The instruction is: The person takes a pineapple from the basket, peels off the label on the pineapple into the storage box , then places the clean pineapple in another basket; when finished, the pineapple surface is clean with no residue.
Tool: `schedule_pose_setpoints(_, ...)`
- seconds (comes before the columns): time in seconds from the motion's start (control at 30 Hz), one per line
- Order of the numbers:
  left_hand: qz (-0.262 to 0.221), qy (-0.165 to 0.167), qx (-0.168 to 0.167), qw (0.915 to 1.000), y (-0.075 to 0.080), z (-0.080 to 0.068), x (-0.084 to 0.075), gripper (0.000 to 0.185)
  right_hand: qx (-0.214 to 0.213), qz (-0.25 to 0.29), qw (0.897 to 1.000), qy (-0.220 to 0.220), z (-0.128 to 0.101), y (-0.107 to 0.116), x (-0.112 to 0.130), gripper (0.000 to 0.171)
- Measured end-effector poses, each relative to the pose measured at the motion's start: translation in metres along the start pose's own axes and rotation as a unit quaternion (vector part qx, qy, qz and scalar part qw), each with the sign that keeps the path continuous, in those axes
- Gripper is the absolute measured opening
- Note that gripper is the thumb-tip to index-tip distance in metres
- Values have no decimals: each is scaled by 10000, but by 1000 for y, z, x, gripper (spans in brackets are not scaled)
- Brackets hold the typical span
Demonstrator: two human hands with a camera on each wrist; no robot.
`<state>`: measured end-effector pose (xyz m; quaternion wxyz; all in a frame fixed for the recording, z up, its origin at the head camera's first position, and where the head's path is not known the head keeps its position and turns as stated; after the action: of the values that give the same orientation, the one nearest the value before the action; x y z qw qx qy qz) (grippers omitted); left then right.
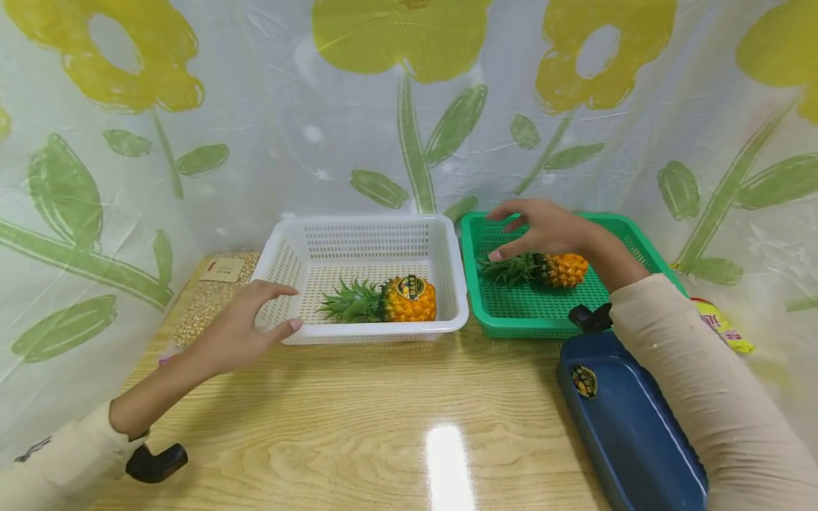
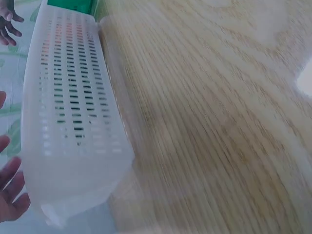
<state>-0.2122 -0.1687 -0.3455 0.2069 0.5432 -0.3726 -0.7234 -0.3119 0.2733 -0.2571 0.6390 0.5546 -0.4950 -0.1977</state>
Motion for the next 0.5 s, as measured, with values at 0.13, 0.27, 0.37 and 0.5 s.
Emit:
schedule_pose_setpoints(0.13,-46,198,-232,9995,7,-3,8,58,71,48,9999,79,6,-9,18,68)
schedule_pose_setpoints(0.27,1,268,-364,9990,10,-5,17,62,194,187,9995,171,13,-19,32,68)
schedule_pose_setpoints(0.37,40,323,-399,9987,12,-5,22,65,266,278,9990,246,18,-28,40,67)
schedule_pose_setpoints(0.5,-58,504,-374,9980,13,-6,30,71,354,314,9980,410,25,-40,49,65)
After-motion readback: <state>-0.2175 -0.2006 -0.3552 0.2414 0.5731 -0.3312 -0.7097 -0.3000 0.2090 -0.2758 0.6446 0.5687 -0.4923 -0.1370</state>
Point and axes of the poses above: each hand's wrist, its own z-axis towards the middle knuckle, its own y-axis out of the back of the hand, x = y × z, the point moved 4 cm from there along z, towards the middle knuckle, and after that the axes turned 7 degrees about -z, right-handed, at the moved point
